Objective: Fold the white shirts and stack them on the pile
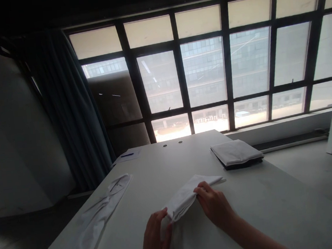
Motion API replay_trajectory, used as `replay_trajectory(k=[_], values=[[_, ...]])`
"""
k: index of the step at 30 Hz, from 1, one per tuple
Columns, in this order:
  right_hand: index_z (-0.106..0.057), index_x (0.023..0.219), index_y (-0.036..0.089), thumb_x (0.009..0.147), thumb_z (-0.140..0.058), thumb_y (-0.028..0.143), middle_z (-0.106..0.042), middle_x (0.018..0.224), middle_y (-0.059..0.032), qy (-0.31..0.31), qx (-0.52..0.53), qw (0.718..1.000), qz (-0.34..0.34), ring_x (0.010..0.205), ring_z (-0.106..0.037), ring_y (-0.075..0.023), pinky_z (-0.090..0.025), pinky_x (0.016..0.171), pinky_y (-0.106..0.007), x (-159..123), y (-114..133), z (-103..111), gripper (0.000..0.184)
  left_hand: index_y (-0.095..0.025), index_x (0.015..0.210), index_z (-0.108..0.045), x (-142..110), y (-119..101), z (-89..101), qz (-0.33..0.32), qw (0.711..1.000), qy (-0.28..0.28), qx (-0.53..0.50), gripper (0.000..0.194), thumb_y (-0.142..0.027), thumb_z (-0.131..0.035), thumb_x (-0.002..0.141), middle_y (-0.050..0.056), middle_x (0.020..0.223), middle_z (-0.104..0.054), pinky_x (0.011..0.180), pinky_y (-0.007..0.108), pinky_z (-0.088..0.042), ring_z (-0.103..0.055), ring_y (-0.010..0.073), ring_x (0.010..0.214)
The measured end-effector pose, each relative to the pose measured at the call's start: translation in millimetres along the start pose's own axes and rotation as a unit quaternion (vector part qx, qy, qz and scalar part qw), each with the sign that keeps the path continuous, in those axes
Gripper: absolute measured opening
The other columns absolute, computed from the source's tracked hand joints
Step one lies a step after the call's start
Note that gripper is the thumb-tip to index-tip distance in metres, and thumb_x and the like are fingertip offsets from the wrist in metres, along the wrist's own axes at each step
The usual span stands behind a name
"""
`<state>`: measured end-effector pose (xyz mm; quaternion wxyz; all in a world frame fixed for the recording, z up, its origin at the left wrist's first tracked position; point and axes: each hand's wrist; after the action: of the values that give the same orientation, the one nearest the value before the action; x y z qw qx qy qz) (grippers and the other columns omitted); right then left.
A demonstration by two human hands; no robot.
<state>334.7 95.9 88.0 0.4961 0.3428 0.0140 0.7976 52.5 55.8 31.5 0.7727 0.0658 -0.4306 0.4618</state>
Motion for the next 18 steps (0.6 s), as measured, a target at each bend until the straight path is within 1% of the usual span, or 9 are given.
replay_trajectory(k=[2, 4, 6, 8, 10, 12, 14, 16, 18], values=[[-0.068, 0.11, 0.027, 0.099, -0.045, 0.024, -0.068, 0.113, -0.0054, -0.017, 0.011, 1.0, -0.024, 0.08, -0.068, -0.0171, -0.046, 0.069, -0.025, 9, -3, 32, 0.026, -0.024, 0.129, -0.055, -1, 1, -1.7, 0.028, 0.999, -0.014, -0.01, 0.031, -0.035, -0.051, 0.1, 0.008, 0.107, -0.07, 0.084, 0.032, -0.06, -0.07, 0.0213, 0.099], [-0.069, 0.104, 0.027, 0.098, -0.046, 0.028, -0.07, 0.106, -0.0045, -0.022, 0.028, 0.999, -0.04, 0.079, -0.068, -0.0178, -0.047, 0.071, -0.027, 12, -10, 69, 0.024, -0.024, 0.124, -0.057, -2, 2, -5.0, 0.058, 0.998, -0.011, -0.021, 0.027, -0.038, -0.051, 0.1, 0.006, 0.1, -0.071, 0.079, 0.03, -0.061, -0.071, 0.0196, 0.089], [-0.071, 0.1, 0.028, 0.098, -0.047, 0.033, -0.071, 0.102, -0.0045, 0.005, 0.037, 0.998, -0.042, 0.08, -0.068, -0.0192, -0.047, 0.071, -0.028, 11, -19, 108, 0.024, -0.025, 0.12, -0.059, -3, 3, -8.9, 0.085, 0.996, 0.005, -0.033, 0.026, -0.04, -0.05, 0.101, 0.004, 0.096, -0.071, 0.074, 0.027, -0.061, -0.07, 0.0182, 0.082], [-0.072, 0.096, 0.028, 0.098, -0.048, 0.039, -0.072, 0.098, -0.006, 0.039, 0.034, 0.998, -0.047, 0.08, -0.068, -0.0207, -0.048, 0.071, -0.029, 4, -32, 144, 0.027, -0.027, 0.121, -0.06, -4, 3, -12.8, 0.098, 0.994, 0.027, -0.043, 0.028, -0.042, -0.048, 0.101, 0.003, 0.094, -0.072, 0.068, 0.025, -0.061, -0.071, 0.0176, 0.079], [-0.074, 0.093, 0.028, 0.097, -0.05, 0.044, -0.073, 0.096, -0.0087, 0.072, 0.018, 0.996, -0.056, 0.079, -0.068, -0.0225, -0.049, 0.068, -0.03, -5, -50, 174, 0.029, -0.028, 0.123, -0.061, -5, 3, -16.4, 0.102, 0.992, 0.049, -0.05, 0.03, -0.043, -0.047, 0.102, 0.003, 0.094, -0.072, 0.065, 0.023, -0.06, -0.071, 0.0174, 0.079], [-0.075, 0.091, 0.029, 0.094, -0.055, 0.048, -0.074, 0.094, -0.0099, 0.101, -0.011, 0.992, -0.073, 0.078, -0.068, -0.0237, -0.048, 0.066, -0.031, -12, -73, 195, 0.028, -0.028, 0.123, -0.062, -5, 3, -19.8, 0.101, 0.991, 0.065, -0.053, 0.03, -0.043, -0.047, 0.101, 0.003, 0.093, -0.073, 0.067, 0.022, -0.06, -0.071, 0.0172, 0.079], [-0.077, 0.092, 0.03, 0.09, -0.06, 0.049, -0.074, 0.093, -0.0102, 0.115, -0.046, 0.988, -0.096, 0.078, -0.069, -0.0245, -0.048, 0.064, -0.031, -14, -101, 208, 0.025, -0.028, 0.122, -0.063, -5, 4, -22.5, 0.095, 0.991, 0.078, -0.054, 0.029, -0.041, -0.047, 0.101, 0.003, 0.092, -0.073, 0.073, 0.024, -0.061, -0.072, 0.0169, 0.079], [-0.078, 0.093, 0.028, 0.087, -0.063, 0.048, -0.075, 0.091, -0.0115, 0.118, -0.074, 0.984, -0.114, 0.076, -0.069, -0.0254, -0.047, 0.062, -0.032, -7, -129, 214, 0.026, -0.027, 0.123, -0.064, -5, 5, -24.5, 0.09, 0.99, 0.09, -0.054, 0.03, -0.039, -0.048, 0.1, 0.003, 0.092, -0.073, 0.079, 0.024, -0.06, -0.072, 0.0167, 0.081], [-0.078, 0.09, 0.025, 0.086, -0.063, 0.048, -0.075, 0.087, -0.0124, 0.124, -0.079, 0.981, -0.128, 0.072, -0.069, -0.0254, -0.047, 0.061, -0.032, 11, -153, 219, 0.028, -0.027, 0.124, -0.065, -5, 8, -25.7, 0.091, 0.989, 0.101, -0.054, 0.031, -0.038, -0.05, 0.099, 0.003, 0.091, -0.073, 0.08, 0.024, -0.06, -0.072, 0.0166, 0.082]])
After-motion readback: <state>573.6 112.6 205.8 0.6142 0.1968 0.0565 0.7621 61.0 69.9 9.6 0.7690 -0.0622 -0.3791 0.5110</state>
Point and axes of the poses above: each hand's wrist, its own x-axis towards the middle knuckle, its own z-axis out of the back of the hand, y = z × x
